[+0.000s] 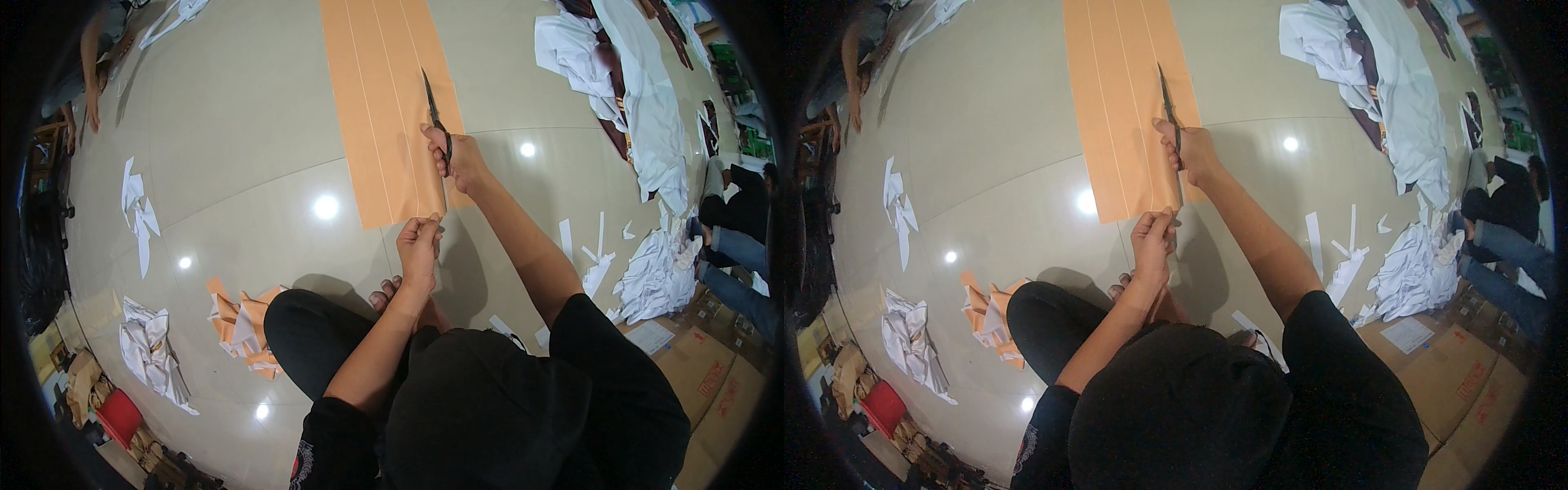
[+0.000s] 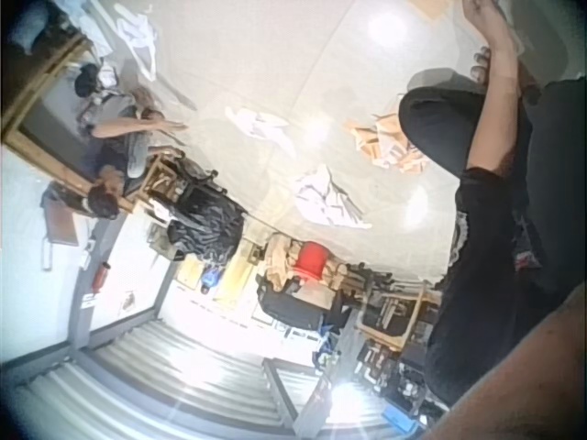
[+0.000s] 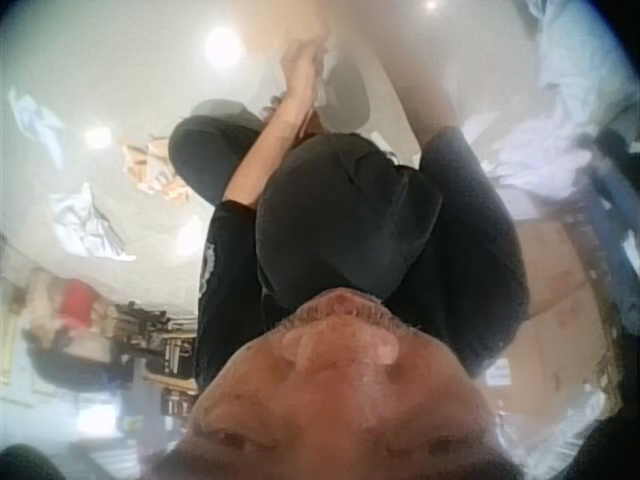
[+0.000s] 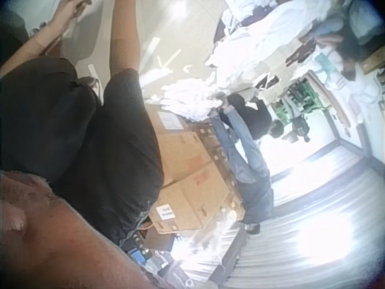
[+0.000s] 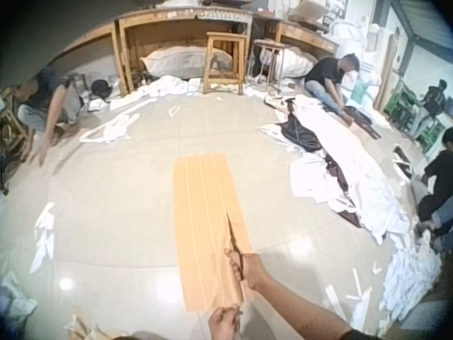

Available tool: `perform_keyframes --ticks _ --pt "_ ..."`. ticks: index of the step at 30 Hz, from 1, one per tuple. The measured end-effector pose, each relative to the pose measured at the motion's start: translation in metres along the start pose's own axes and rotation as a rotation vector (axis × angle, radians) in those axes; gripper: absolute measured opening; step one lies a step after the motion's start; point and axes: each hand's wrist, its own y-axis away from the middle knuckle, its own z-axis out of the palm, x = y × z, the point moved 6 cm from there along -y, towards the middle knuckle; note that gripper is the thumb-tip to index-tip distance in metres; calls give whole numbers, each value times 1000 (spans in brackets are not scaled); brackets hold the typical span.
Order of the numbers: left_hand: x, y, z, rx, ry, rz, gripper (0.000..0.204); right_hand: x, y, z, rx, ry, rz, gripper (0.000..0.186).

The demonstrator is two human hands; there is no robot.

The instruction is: The person sits on the floor and uses scissors to cut a large sheet of orange fabric into several long strips. The person holds the fabric with one hand and cuts along pre-marked lines with the other, creating multiple uniform strips.

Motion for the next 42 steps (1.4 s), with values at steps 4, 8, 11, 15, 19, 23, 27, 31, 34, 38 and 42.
perform_keyframes --ticks 4,8,11,15,19,23,27,31,34,38,42 --pt "1 1 2 3 7 -7 16 2 -1 0 -4 -9 -6 45" --pt "1 2 2 -22 -27 -10 12 0 -1 0 -4 -8 -19 45" --pt "0 0 0 -22 -30 -7 12 0 -2 2 -11 -14 -27 44" --pt "-2 -1 -1 -33 -17 10 12 0 -3 2 -21 -20 -22 43" --pt "-1 -1 1 -28 -19 6 13 1 -2 3 -23 -23 -19 42" --pt "-1 0 0 -21 -24 -2 13 1 -2 3 -30 -8 -36 41" --pt "1 1 1 -25 -26 -3 12 0 -4 3 -25 -7 -12 44" --pt "0 0 0 -28 -21 8 11 -9 -6 5 -30 -18 -6 46" --pt "-1 -1 0 -29 -23 4 11 -14 -13 5 -38 -39 -43 47" --pt "-1 -1 -1 -36 -23 6 12 -15 -19 7 -40 -47 -43 48" --pt "0 0 0 -22 -46 9 12 -18 -20 9 -19 -25 -30 46"
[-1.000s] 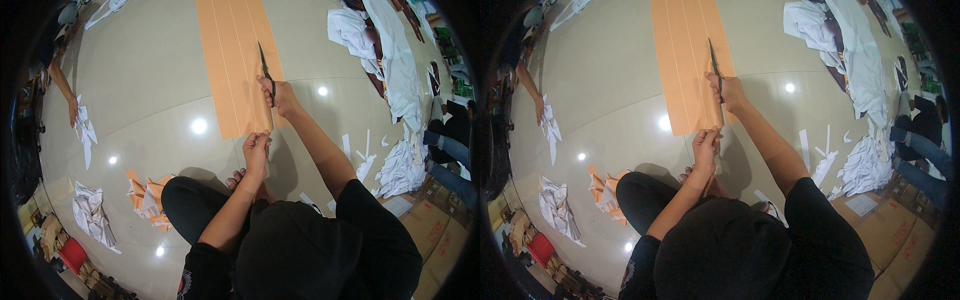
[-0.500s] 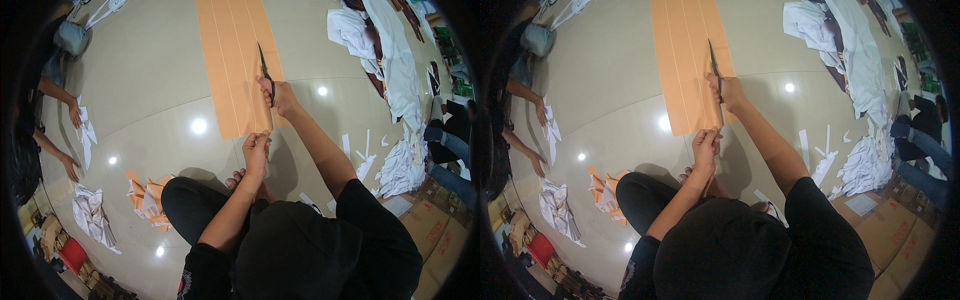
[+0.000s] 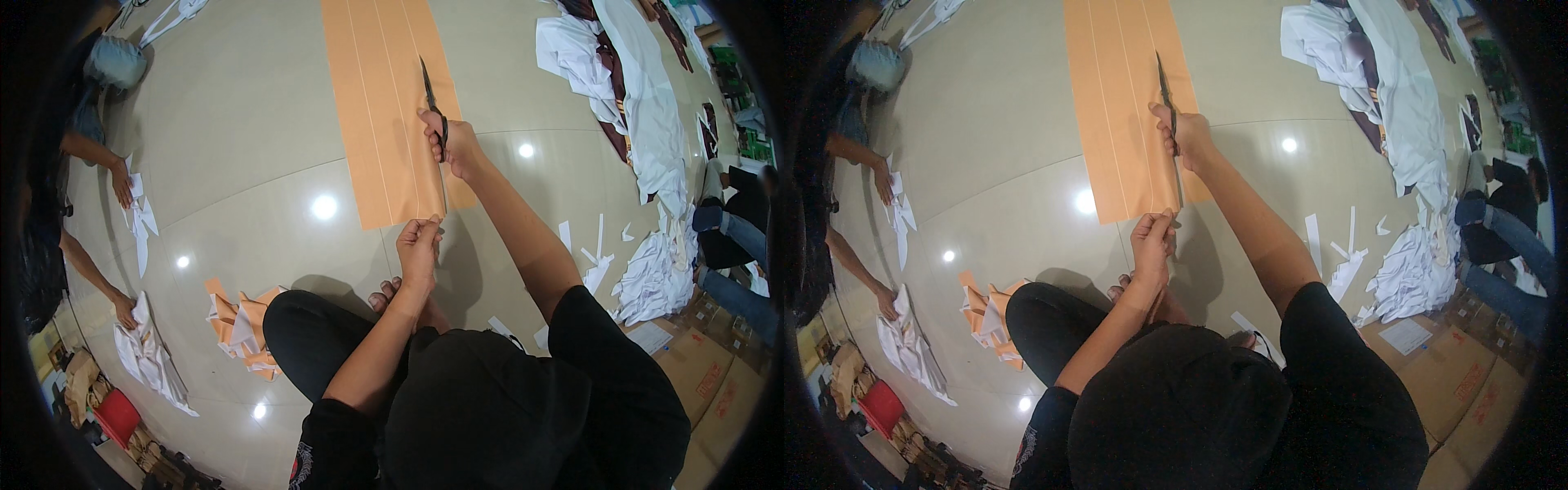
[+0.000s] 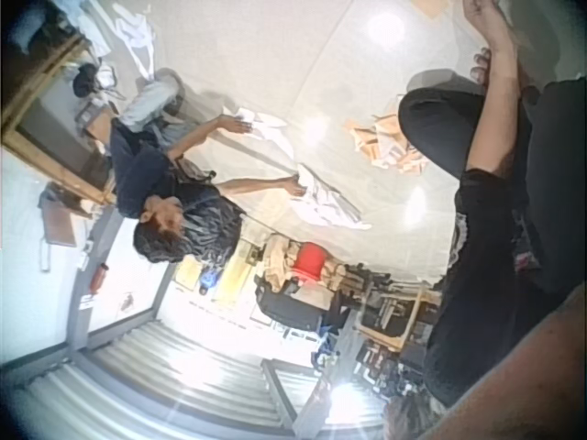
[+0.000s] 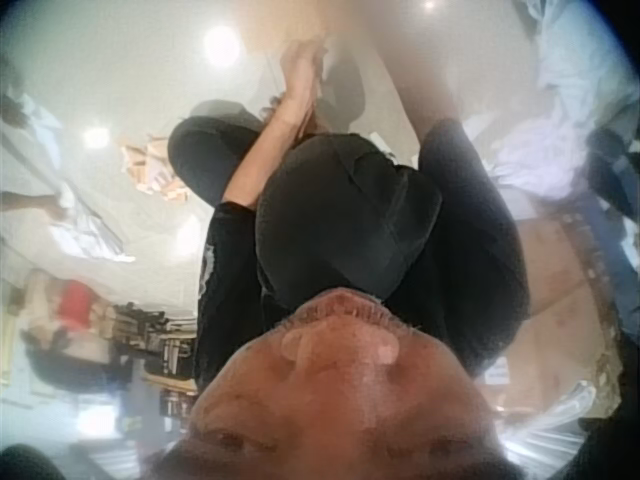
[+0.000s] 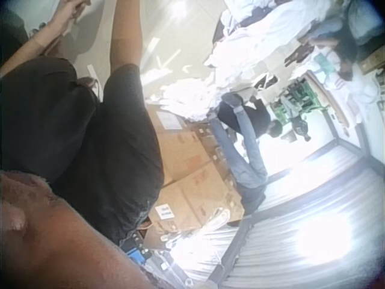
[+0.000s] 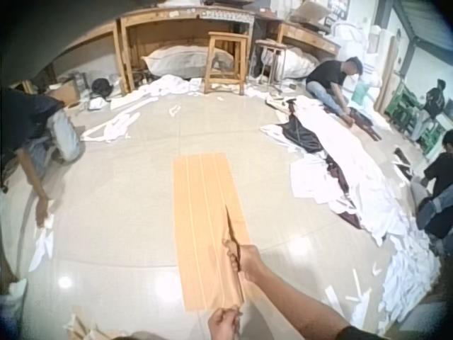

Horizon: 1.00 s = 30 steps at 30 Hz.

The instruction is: The person sits on the floor and uses scissors to cut a large sheet of orange fabric into several long strips. The person holds the fabric with one hand and cuts along pre-marked lines with the other, creating multiple uniform strips.

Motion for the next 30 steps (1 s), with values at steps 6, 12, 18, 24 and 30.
perform_keyframes --ticks 6,12,18,24,30 --pt "-1 -1 0 -9 9 8 13 0 -3 0 6 2 5 45" --pt "-1 -1 0 -11 6 7 13 1 -5 -1 7 5 -5 43" --pt "0 -2 1 9 56 8 18 4 -7 -1 -1 11 -15 42" --pt "0 -1 1 5 33 0 16 1 -6 0 -9 -9 -24 43" --pt "0 -1 1 -6 26 4 15 -13 -10 2 24 -29 16 44"
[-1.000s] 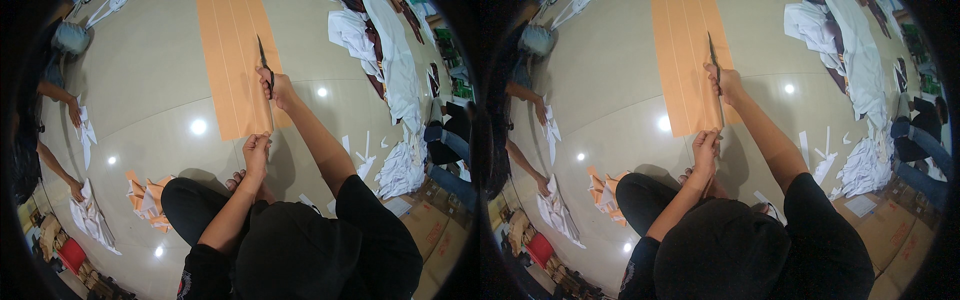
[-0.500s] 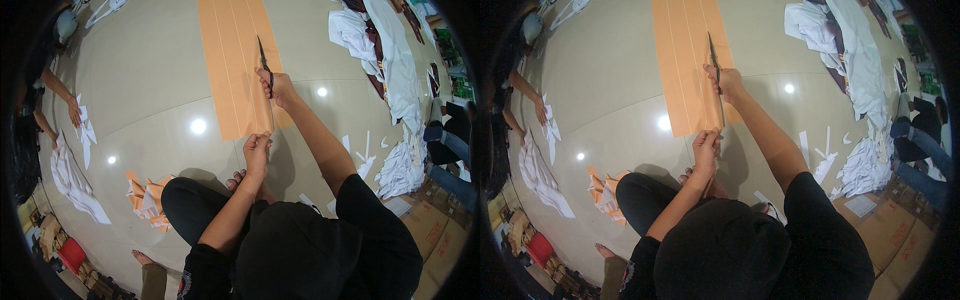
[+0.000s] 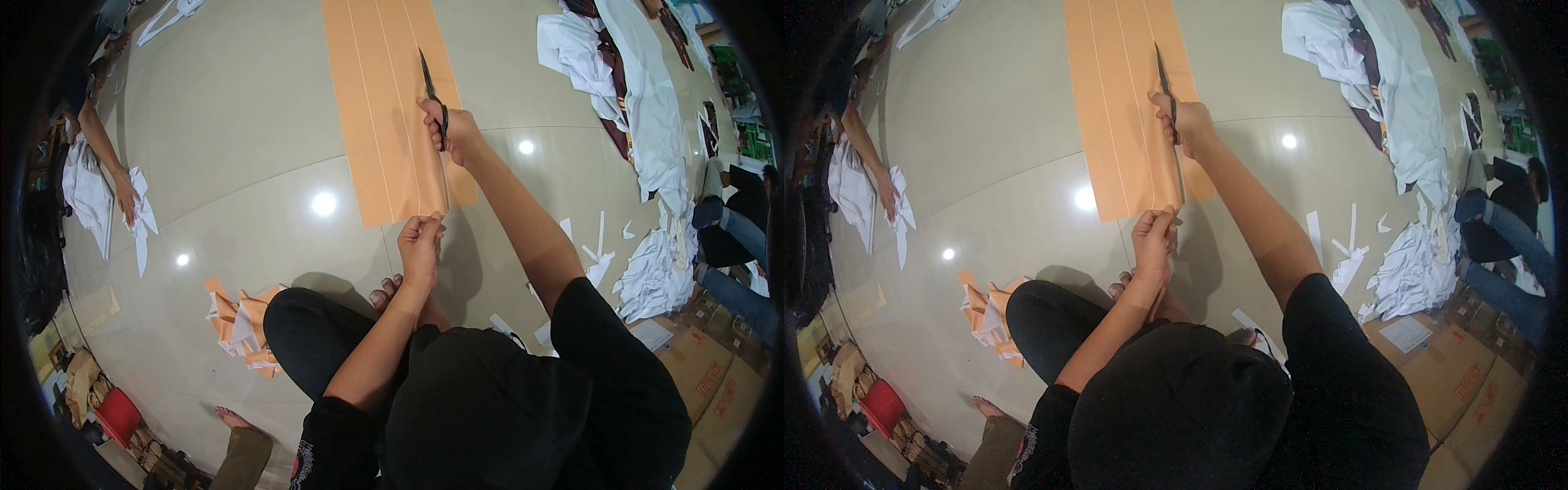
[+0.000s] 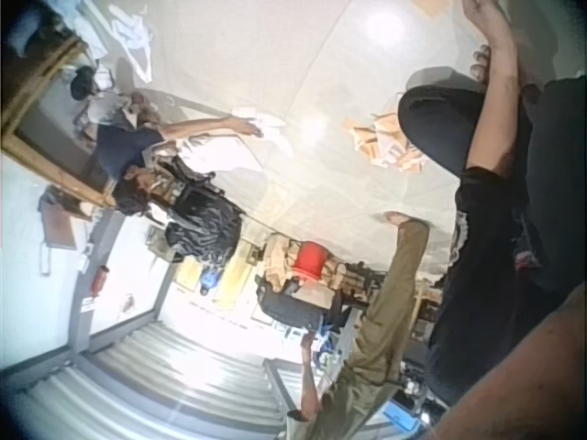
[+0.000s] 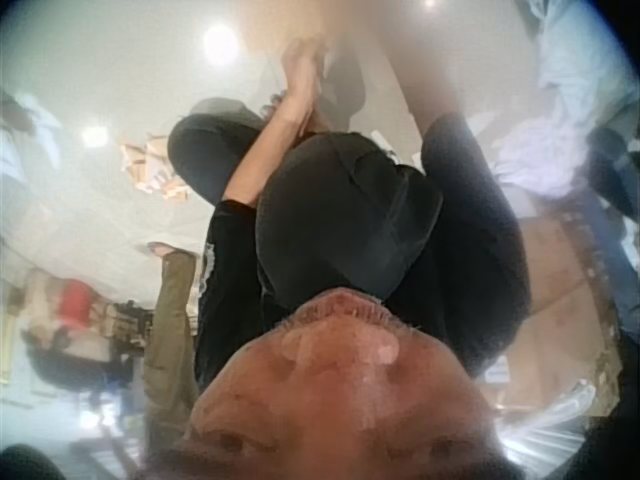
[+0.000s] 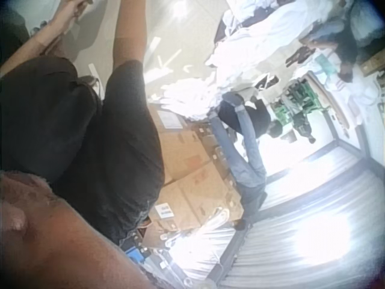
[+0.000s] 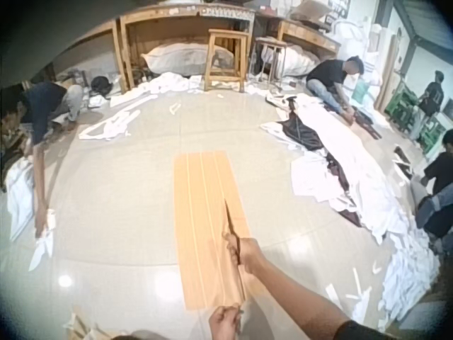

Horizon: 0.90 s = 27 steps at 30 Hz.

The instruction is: The person sits on the floor and uses scissors to cut a large sheet of orange fabric into several long strips. The person holds the fabric with one hand and cuts along pre-marked lines with the other, creating multiple uniform strips.

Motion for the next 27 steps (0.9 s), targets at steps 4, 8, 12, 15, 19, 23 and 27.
perform_keyframes --ticks 4,8,12,15,19,23,27 --pt "1 1 0 1 4 3 15 -4 -6 3 -13 19 9 45" --pt "2 2 1 7 -20 -14 15 -7 -11 2 -6 34 0 44" --pt "1 1 0 9 -16 -7 15 -5 -15 3 -10 25 0 43" --pt "1 0 0 13 -4 -2 16 -4 -16 4 -14 24 -12 41" --pt "-2 -2 -1 20 21 6 16 -4 -16 4 3 33 -4 39" --pt "-1 -1 0 18 15 9 16 -3 -16 4 0 7 -5 39" --pt "-2 -2 -2 25 6 4 17 -5 -14 6 -4 20 -9 38"
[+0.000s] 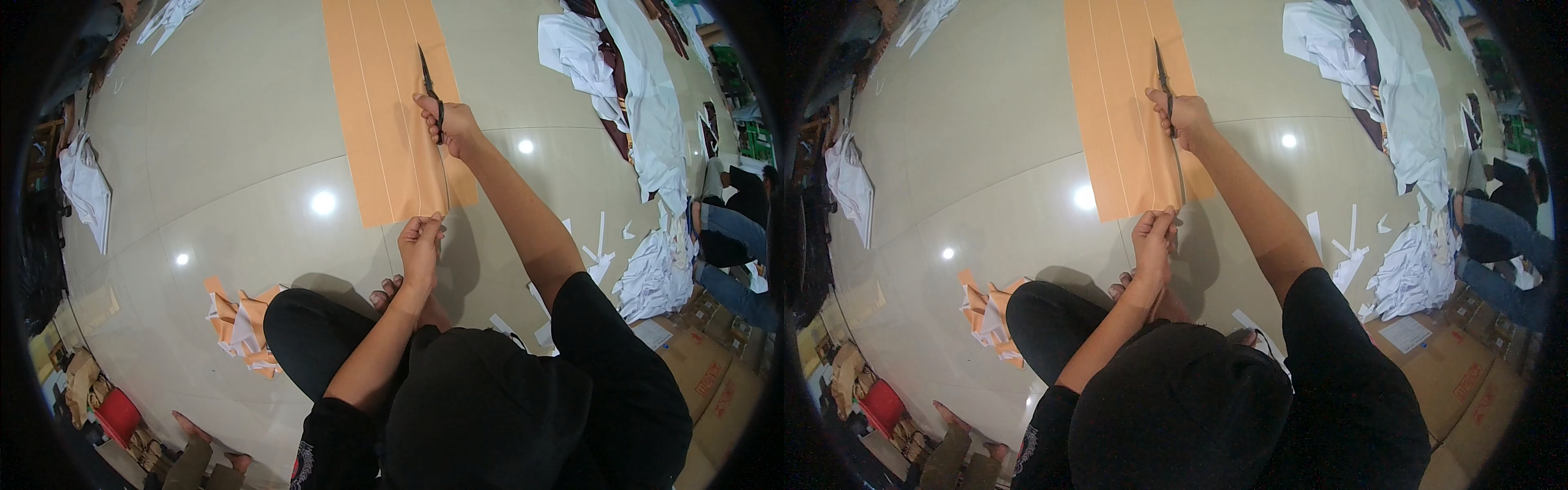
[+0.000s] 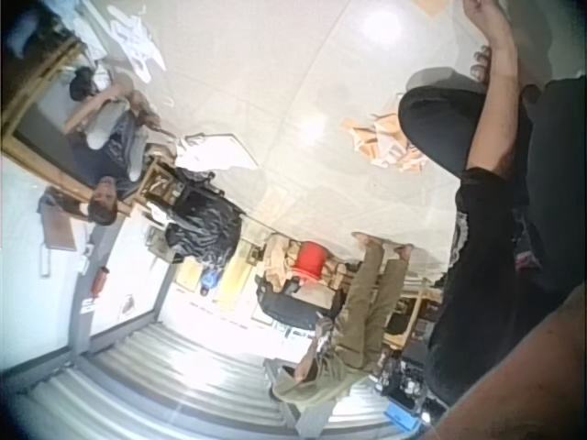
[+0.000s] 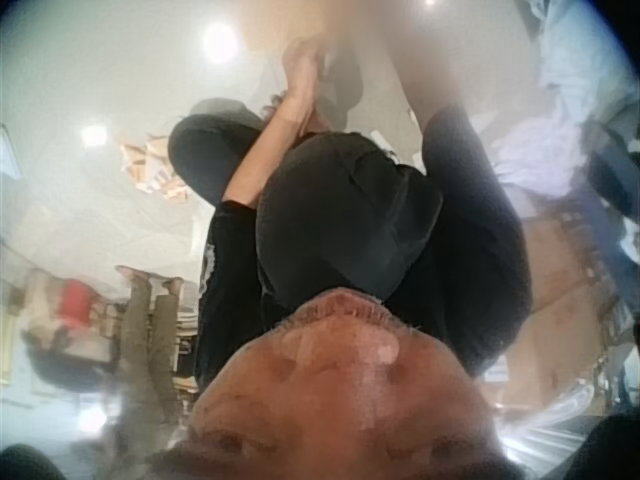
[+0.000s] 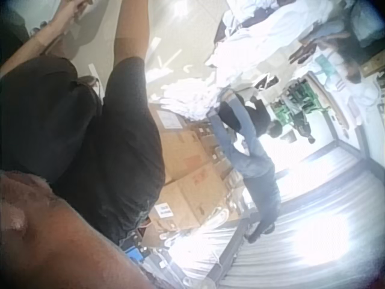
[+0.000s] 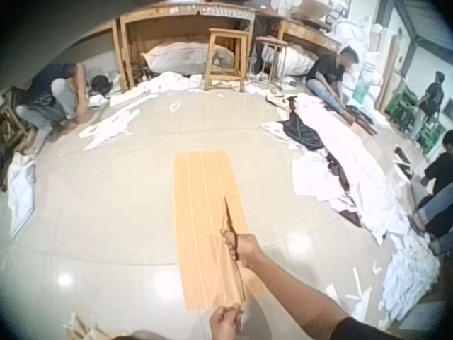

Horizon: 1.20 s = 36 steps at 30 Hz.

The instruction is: The person sits on the floor and uses scissors to cut a large sheet of orange fabric into several long strips. The person holds the fabric with one hand and cuts along pre-marked lines with the other, creating multiple uniform strips.

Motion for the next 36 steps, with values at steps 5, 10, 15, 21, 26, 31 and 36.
perform_keyframes --ticks 5,10,15,21,26,31,36 --pt "2 1 1 12 -11 -5 17 0 0 1 -20 10 -12 38" --pt "3 2 1 13 -3 -24 17 -5 -6 0 -16 -24 2 43" --pt "2 1 0 6 0 -10 17 -15 -12 4 -34 -28 -3 44" --pt "2 1 0 9 -6 -7 16 -20 -16 5 -21 -5 -5 41" --pt "3 1 0 9 -11 -6 16 -23 -14 8 -36 -15 -12 37" --pt "1 0 -1 6 -20 -4 17 -20 -15 9 -57 7 -15 37" --pt "1 -1 -1 -17 -36 9 16 -19 -19 9 -67 28 -22 37"
